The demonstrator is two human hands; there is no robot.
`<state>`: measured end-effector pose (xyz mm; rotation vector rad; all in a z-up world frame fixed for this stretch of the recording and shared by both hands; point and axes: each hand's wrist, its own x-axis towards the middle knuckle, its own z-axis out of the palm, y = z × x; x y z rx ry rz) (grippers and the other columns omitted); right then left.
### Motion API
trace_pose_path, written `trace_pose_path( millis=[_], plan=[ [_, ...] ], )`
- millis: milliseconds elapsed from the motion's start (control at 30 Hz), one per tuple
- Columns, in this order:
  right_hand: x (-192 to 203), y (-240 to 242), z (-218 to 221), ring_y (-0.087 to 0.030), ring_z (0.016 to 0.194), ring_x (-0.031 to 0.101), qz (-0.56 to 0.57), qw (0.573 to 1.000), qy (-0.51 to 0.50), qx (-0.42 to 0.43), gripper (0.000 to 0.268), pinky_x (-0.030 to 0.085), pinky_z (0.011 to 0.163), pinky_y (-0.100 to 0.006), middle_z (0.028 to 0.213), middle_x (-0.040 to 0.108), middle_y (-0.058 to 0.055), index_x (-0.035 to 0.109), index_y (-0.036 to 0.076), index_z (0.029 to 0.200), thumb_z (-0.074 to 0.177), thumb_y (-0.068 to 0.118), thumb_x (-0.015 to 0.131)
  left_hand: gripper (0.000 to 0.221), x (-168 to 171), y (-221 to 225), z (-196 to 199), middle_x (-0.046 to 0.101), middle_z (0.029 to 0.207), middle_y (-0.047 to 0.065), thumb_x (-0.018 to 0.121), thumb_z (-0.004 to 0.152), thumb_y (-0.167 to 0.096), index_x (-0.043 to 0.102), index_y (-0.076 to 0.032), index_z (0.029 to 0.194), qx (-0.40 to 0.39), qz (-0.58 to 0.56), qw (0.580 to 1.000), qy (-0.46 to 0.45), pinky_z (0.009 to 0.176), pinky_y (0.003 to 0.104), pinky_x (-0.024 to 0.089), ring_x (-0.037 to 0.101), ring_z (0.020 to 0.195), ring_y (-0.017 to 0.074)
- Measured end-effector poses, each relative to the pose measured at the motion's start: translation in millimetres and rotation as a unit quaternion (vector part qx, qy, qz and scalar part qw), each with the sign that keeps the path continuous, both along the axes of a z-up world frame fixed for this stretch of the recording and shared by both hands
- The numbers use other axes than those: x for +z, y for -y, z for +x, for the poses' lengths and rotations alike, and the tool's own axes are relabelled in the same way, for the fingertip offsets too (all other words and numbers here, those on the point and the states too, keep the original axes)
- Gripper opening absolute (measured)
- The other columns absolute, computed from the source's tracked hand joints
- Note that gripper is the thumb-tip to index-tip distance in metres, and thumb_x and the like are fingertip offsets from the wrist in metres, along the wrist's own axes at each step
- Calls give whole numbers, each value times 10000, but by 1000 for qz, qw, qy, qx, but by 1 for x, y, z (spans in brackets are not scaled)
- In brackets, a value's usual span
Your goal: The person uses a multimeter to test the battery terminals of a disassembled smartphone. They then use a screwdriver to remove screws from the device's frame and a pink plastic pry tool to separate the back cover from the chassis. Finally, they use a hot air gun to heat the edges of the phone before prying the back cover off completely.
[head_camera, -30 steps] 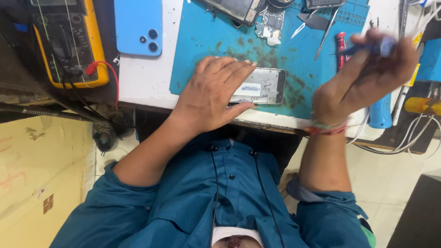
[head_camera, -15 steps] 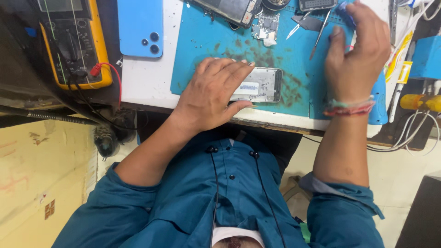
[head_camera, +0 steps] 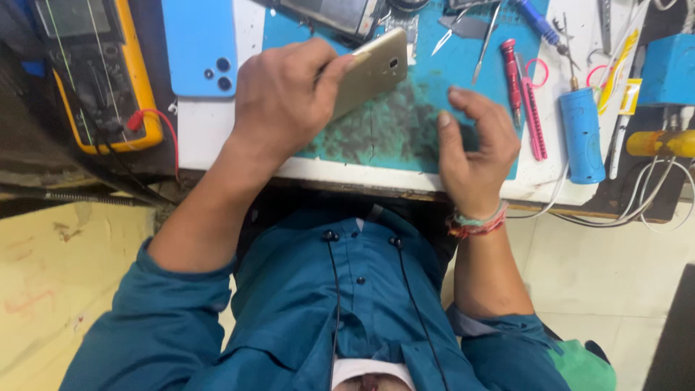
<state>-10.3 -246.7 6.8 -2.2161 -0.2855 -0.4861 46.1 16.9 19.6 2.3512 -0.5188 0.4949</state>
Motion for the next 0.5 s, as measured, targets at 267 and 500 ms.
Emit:
trace_pose_path(
  millis=[267, 500],
  plan=[
    [-5, -40, 10, -132, 1072, 705, 496, 829, -240, 96, 403, 592, 898, -270, 1238, 723, -93, 599, 20, 1383, 1008, 124, 703, 341, -13, 17, -22, 691, 763, 23, 521, 1132, -284, 697, -14, 1020, 0, -329, 912, -247, 615, 257, 483, 610, 693, 59],
    [-24, -59, 21, -166, 884, 671, 553, 805, -203, 69, 313, 557, 824, -302, 1020, 751, -135, 682, -76, 1335, 1058, 41, 766, 328, -15, 24, -34, 735, 1036, 29, 481, 1146, -274, 645, -6, 1240, -20, -397, 876, -273, 819, 218, 551, 660, 925, 57]
  ],
)
